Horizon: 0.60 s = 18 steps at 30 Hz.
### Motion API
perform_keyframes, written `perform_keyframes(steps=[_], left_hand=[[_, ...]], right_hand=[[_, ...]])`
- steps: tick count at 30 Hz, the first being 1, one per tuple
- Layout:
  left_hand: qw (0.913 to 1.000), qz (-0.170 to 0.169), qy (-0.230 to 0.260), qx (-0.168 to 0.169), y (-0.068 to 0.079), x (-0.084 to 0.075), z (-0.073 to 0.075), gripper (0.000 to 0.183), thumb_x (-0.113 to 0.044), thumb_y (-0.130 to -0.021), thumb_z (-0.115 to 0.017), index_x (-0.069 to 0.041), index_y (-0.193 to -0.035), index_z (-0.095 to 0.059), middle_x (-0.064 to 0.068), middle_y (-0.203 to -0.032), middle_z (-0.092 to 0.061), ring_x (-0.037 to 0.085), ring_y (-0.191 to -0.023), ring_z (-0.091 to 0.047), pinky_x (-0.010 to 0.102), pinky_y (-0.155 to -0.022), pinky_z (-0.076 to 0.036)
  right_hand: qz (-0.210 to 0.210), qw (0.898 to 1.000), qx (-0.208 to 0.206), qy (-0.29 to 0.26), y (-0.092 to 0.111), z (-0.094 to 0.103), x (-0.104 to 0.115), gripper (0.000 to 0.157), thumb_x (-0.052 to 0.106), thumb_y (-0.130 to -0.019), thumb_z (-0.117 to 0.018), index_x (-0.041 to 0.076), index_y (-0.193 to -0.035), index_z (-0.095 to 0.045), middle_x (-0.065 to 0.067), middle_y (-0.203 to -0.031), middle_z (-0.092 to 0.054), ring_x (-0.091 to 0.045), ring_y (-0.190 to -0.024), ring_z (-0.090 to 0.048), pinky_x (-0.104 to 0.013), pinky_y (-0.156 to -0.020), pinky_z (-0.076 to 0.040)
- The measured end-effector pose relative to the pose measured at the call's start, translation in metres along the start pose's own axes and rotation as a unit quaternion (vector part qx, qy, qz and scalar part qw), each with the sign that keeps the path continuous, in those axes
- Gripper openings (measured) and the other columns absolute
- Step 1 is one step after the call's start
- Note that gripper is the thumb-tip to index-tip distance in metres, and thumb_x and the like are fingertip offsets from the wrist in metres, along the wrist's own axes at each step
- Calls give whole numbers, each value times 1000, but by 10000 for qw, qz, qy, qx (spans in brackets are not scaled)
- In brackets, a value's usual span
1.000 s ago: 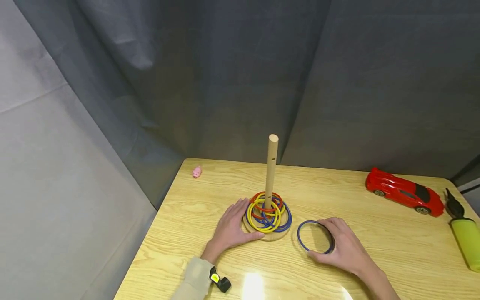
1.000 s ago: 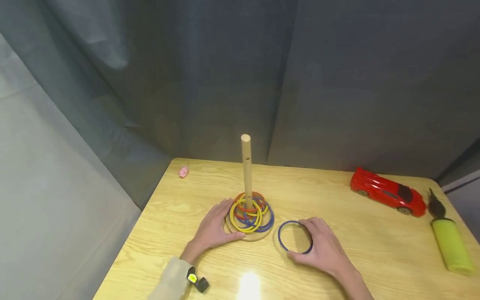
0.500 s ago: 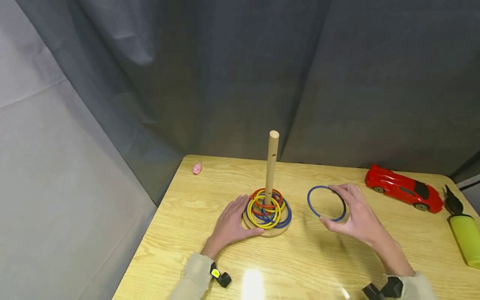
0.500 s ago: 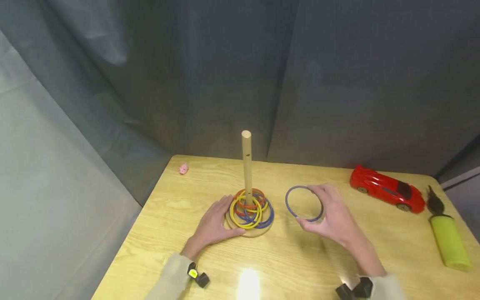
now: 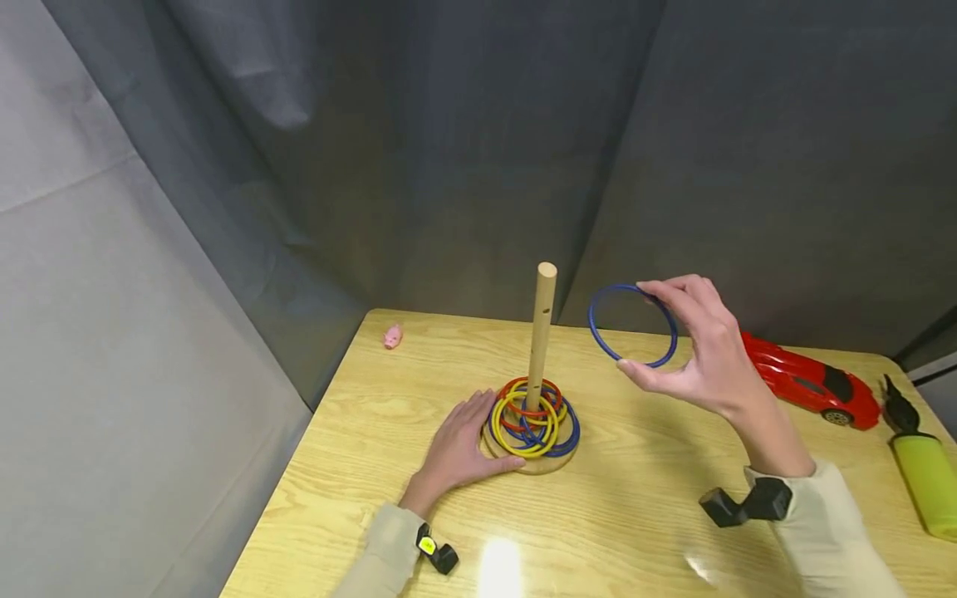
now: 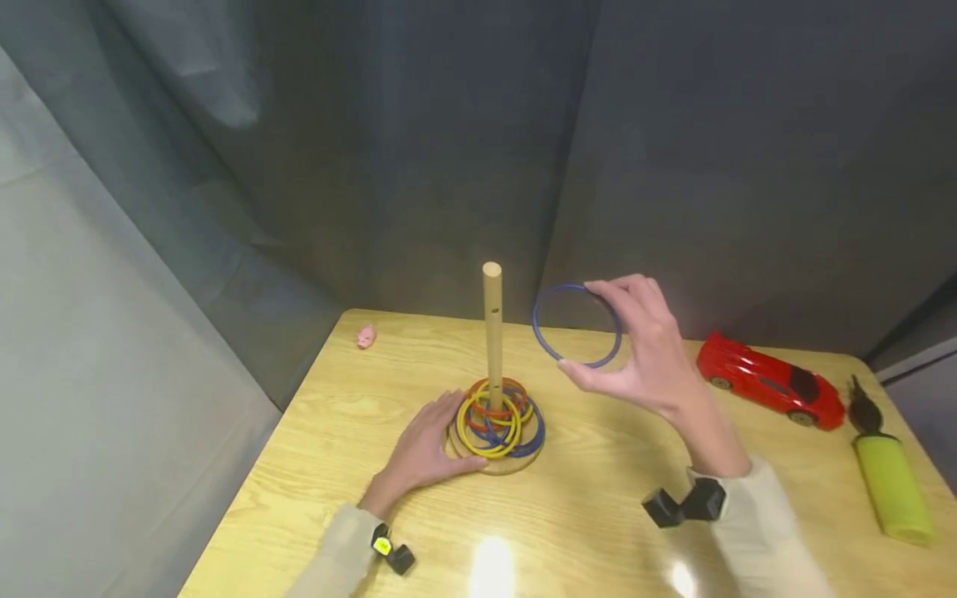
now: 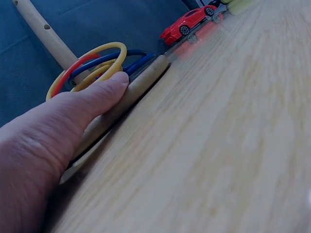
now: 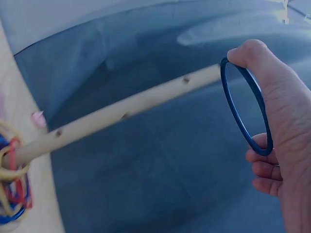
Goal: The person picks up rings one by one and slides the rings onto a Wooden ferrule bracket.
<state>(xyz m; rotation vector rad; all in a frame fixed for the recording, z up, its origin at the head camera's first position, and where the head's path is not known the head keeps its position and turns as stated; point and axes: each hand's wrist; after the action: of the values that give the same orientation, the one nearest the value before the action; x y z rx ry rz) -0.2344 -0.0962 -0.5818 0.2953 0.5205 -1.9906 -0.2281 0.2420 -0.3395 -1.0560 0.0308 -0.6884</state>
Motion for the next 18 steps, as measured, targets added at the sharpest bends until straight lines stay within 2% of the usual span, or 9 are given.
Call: perform_keyframes(steps=[4,10,14,18], left_hand=[[10000,-17,-25,-19,-1,0,-1,127,-93,-74,-61,-12,-166,-28,6,-170,-32,25,-158,-26,43,-131,-21],[10000,-65,-9,-63,-2,0,1,125,-91,-75,-63,-11,-166,-29,6,-170,-34,25,-158,-27,43,-130,-22],[10000,-42,38,-55,0,0,0,125,-90,-75,-64,-13,-166,-29,4,-169,-34,24,-158,-26,42,-130,-22],[9999,-56,40,-79,-2,1,-1,124,-90,-76,-63,-13,-166,-29,4,-169,-35,23,-158,-26,43,-130,-22]], right_hand=[[114,9999,-101,-62,-25,-2,12,93,73,-77,-74,-4,-127,-68,-21,-113,-64,-24,-111,-50,-18,-92,-39],[168,9997,-95,-142,-54,-16,19,92,74,-76,-75,-1,-128,-69,-19,-113,-64,-28,-110,-51,-24,-90,-41],[198,9996,4,-219,-63,-30,18,91,75,-77,-74,0,-128,-69,-18,-109,-63,-30,-107,-51,-31,-88,-41],[148,9993,182,-280,-63,-44,11,89,74,-77,-76,2,-128,-69,-14,-108,-63,-30,-105,-52,-39,-86,-42]])
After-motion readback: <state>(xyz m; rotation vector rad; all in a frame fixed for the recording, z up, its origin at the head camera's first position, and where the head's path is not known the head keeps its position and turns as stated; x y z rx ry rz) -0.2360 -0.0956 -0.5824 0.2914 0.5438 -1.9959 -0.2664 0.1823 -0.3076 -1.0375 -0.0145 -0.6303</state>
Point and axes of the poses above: each hand's wrist, its own y-axis away from the middle knuckle, its own z-axis out of the back of the hand, x = y × z
